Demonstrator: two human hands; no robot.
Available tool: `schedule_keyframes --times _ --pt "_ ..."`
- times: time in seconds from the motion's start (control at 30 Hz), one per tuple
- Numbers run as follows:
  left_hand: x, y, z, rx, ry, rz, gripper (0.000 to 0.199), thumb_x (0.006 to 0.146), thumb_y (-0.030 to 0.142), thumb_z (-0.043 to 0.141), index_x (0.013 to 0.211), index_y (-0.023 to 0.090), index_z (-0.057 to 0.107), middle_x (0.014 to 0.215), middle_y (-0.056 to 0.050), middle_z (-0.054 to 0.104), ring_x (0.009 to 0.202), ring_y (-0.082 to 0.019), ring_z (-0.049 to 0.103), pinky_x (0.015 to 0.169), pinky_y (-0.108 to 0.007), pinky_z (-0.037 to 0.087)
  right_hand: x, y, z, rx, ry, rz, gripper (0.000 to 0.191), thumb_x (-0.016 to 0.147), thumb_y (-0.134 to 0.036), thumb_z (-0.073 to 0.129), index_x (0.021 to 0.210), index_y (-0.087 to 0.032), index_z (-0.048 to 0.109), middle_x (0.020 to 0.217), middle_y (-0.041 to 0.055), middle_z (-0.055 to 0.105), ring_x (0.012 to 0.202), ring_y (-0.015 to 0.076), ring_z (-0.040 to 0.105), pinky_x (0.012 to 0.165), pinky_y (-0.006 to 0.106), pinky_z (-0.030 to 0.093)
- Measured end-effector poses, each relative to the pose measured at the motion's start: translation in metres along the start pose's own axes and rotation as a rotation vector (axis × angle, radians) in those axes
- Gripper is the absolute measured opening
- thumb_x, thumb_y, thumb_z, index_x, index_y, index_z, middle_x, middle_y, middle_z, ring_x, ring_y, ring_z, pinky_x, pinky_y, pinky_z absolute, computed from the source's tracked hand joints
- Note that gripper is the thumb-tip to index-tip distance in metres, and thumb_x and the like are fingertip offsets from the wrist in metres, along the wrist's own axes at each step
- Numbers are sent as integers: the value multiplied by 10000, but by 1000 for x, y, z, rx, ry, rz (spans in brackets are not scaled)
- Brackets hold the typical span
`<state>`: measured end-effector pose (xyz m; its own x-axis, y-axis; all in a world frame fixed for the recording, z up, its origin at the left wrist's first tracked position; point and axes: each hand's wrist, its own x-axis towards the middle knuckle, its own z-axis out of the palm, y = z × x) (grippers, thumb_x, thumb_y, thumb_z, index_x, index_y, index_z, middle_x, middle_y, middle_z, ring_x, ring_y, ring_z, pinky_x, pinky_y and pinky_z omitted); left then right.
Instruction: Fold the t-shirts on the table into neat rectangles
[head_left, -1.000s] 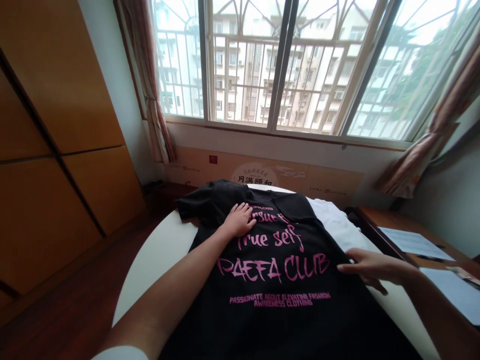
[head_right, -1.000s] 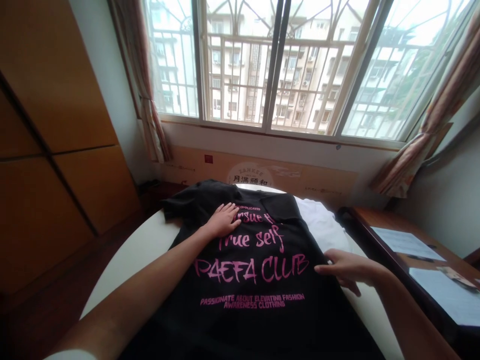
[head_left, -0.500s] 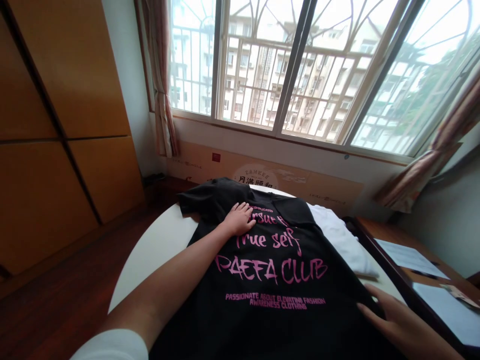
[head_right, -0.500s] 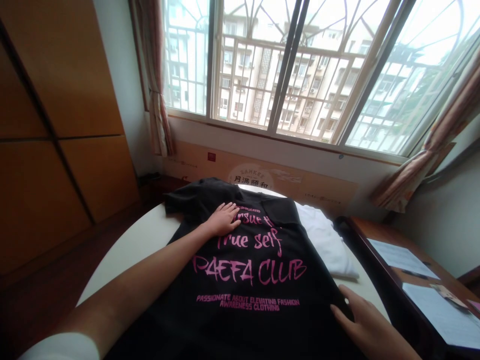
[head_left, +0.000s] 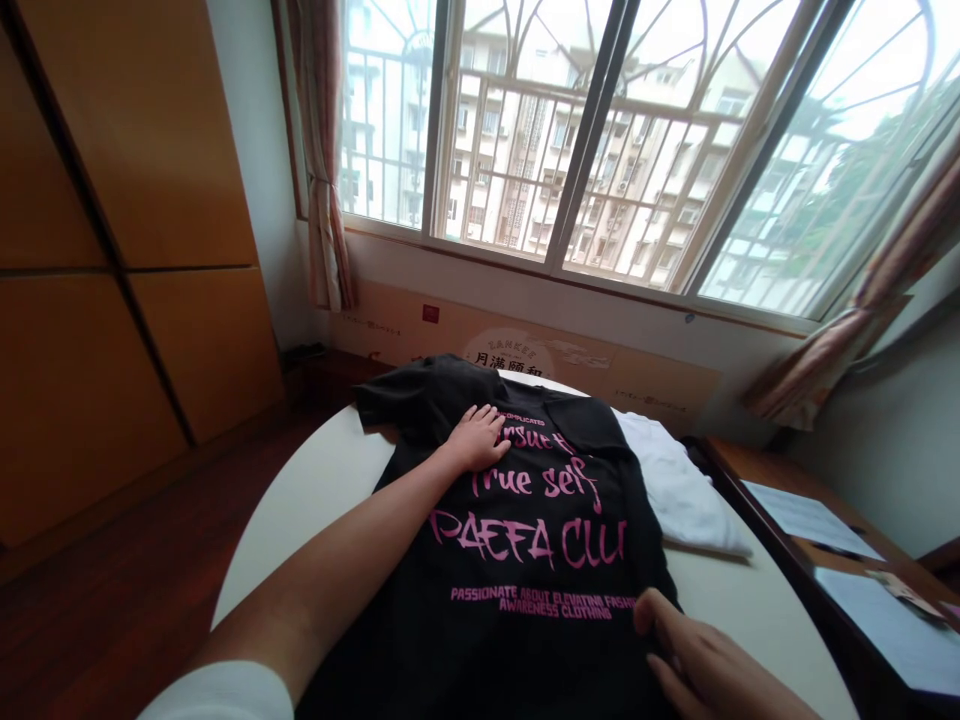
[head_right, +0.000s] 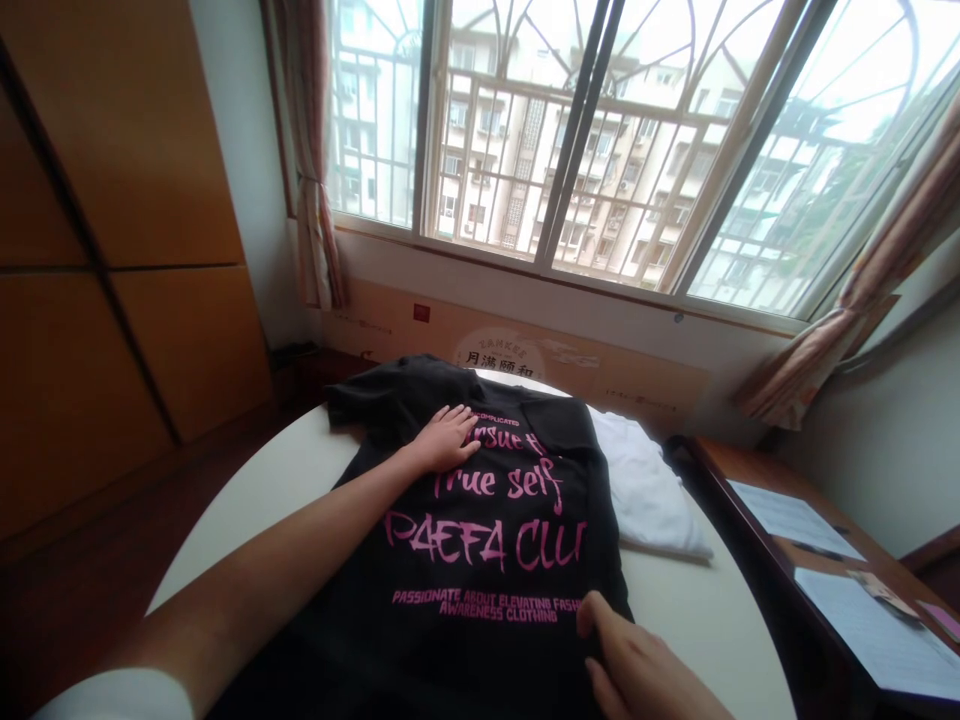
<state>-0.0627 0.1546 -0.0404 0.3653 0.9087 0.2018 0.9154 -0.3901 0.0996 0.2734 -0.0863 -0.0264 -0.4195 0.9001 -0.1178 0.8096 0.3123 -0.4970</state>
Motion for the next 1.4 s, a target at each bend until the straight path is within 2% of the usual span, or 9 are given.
schedule_keyframes --times 0.17,0.37,0.5,0.6,0.73,0.83,0.93,1.17,1.4 --pt "2 -1 3 -22 17 2 663 1015 530 442 1577 182 490 1698 -149 408 1610 -315 282 1320 -510 131 -2 16 35 -133 138 -49 192 959 -413 520 1097 -323 619 991 67 755 781 290 753 713 404 620" --pt "-3 12 -7 53 80 26 536 1007 418 492 1452 137 594 1610 -190 511 1518 -351 422 1278 -497 263 -9 51 71 -256 451 -154 505 976 -473 559 1453 -308 573 1519 171 577 1360 429 596 1043 602 572" --pt "5 52 -16 47 88 88 400 967 269 538 1327 135 650 1341 -183 680 1265 -337 632 1118 -452 468 -7 58 86 -299 514 -114 668 1013 -418 522 1651 -276 384 1765 143 222 1565 438 337 1178 634 458" --pt "29 91 -12 -14 34 149 567 950 331 611 1475 129 542 1362 -178 659 1198 -332 682 1034 -428 536 -7 58 90 -347 522 -62 697 1023 -317 503 1694 -274 319 1788 146 103 1590 437 265 1205 646 413" --pt "69 132 0 -117 -47 198 779 924 279 662 1640 205 365 1564 -150 550 1292 -299 662 1031 -366 549 -8 62 90 -405 495 -105 797 975 -192 475 1725 -288 222 1779 118 144 1596 411 255 1202 639 424" --pt "90 146 4 -157 -61 188 529 937 183 620 1464 223 605 1468 -111 658 1314 -266 655 1057 -328 531 -6 62 89 -423 501 -162 900 934 -130 432 1736 -235 36 1757 114 228 1598 372 273 1207 614 436" --pt "102 146 2 -152 -31 149 306 979 160 539 1196 197 752 1214 -119 776 1166 -270 730 993 -338 561 -5 55 86 -428 531 -178 957 895 -96 423 1729 -208 -33 1753 109 238 1602 348 274 1209 588 447" --pt "115 118 -3 -194 117 39 405 969 87 458 1271 117 726 1552 -152 587 1402 -249 582 1176 -311 440 -5 32 66 -440 523 -299 1026 805 -77 459 1738 -225 59 1735 82 268 1569 338 357 1213 556 444" --pt "98 108 18 -176 55 49 345 989 185 460 996 113 797 1295 -169 733 1313 -252 637 1204 -313 401 -6 25 48 -483 494 -454 1071 760 -56 517 1732 -179 83 1642 79 449 1473 265 519 1210 440 473"
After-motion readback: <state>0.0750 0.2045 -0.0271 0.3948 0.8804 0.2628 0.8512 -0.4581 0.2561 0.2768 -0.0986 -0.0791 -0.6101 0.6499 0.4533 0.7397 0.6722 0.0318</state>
